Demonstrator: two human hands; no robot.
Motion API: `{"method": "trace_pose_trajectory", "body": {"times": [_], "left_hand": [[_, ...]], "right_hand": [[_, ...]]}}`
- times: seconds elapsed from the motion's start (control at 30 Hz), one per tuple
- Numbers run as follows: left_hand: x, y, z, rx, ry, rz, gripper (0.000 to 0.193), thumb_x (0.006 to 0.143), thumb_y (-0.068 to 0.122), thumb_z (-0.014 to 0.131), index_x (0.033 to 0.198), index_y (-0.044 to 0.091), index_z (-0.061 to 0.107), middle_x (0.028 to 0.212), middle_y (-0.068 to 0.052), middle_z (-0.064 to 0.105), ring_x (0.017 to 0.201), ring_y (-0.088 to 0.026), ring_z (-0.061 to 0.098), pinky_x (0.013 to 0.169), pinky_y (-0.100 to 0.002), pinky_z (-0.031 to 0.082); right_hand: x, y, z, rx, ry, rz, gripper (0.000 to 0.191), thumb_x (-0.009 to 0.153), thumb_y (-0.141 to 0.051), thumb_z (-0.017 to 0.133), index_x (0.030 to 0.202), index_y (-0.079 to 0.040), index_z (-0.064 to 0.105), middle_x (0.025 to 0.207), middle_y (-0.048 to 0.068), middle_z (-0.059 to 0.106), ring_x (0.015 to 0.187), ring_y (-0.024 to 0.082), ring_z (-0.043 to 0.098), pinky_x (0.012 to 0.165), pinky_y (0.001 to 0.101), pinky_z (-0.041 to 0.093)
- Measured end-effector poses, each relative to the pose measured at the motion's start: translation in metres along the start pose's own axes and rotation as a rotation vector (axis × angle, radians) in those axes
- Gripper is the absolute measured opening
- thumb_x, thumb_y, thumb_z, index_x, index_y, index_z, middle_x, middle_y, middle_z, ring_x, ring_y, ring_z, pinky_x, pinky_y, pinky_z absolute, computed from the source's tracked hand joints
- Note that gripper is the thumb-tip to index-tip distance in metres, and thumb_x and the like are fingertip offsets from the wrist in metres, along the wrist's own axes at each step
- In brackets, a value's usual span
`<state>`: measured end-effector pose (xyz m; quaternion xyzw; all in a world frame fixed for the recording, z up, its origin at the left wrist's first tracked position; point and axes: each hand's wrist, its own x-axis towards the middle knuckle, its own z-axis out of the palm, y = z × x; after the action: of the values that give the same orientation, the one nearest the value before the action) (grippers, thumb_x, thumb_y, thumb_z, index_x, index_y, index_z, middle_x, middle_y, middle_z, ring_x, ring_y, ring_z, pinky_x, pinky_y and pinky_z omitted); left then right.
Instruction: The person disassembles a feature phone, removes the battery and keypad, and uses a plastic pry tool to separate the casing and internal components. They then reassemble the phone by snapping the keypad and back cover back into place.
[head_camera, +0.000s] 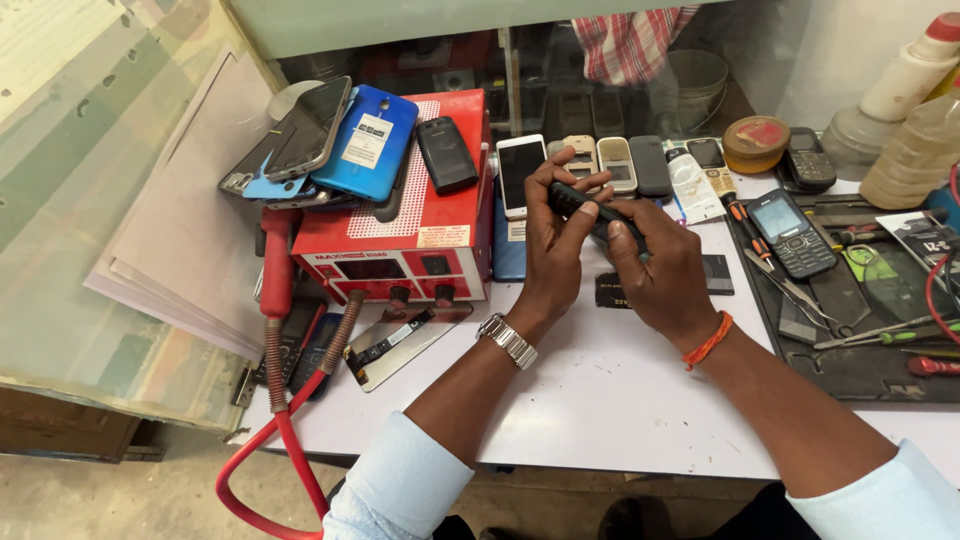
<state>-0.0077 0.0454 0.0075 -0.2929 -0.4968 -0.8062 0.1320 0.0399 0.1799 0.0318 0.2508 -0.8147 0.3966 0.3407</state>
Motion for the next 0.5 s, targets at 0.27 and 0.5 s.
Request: {"method": "trace_pose_trajectory", "body": {"times": [0.27,0.5], "left_hand": [[-0.002,-0.0017,0.001,0.002,0.012,0.0,0.032,0.105,0.004,0.049,0.133,0.005,0.033,0.158,-0.016,0.028,0.142,-0.028,0.051,0.123,-0.042,0.045],[0.0002,-0.0005,0.0012,-0.054,0.076,-0.01,0.033,0.103,0.002,0.05,0.131,0.001,0.034,0.157,-0.017,0.029,0.143,-0.03,0.049,0.124,-0.04,0.043]], "right_hand": [[-0.0011,-0.0006,0.0003,-0.014,0.031,-0.055,0.022,0.108,-0.015,0.059,0.12,0.002,0.066,0.105,0.017,0.073,0.092,0.03,0.075,0.076,0.0367,0.058],[-0.0009,-0.0004,0.0039,0.058,-0.001,0.035,0.025,0.107,-0.018,0.06,0.122,0.002,0.065,0.099,0.015,0.074,0.085,0.023,0.076,0.071,0.0334,0.06]]}}
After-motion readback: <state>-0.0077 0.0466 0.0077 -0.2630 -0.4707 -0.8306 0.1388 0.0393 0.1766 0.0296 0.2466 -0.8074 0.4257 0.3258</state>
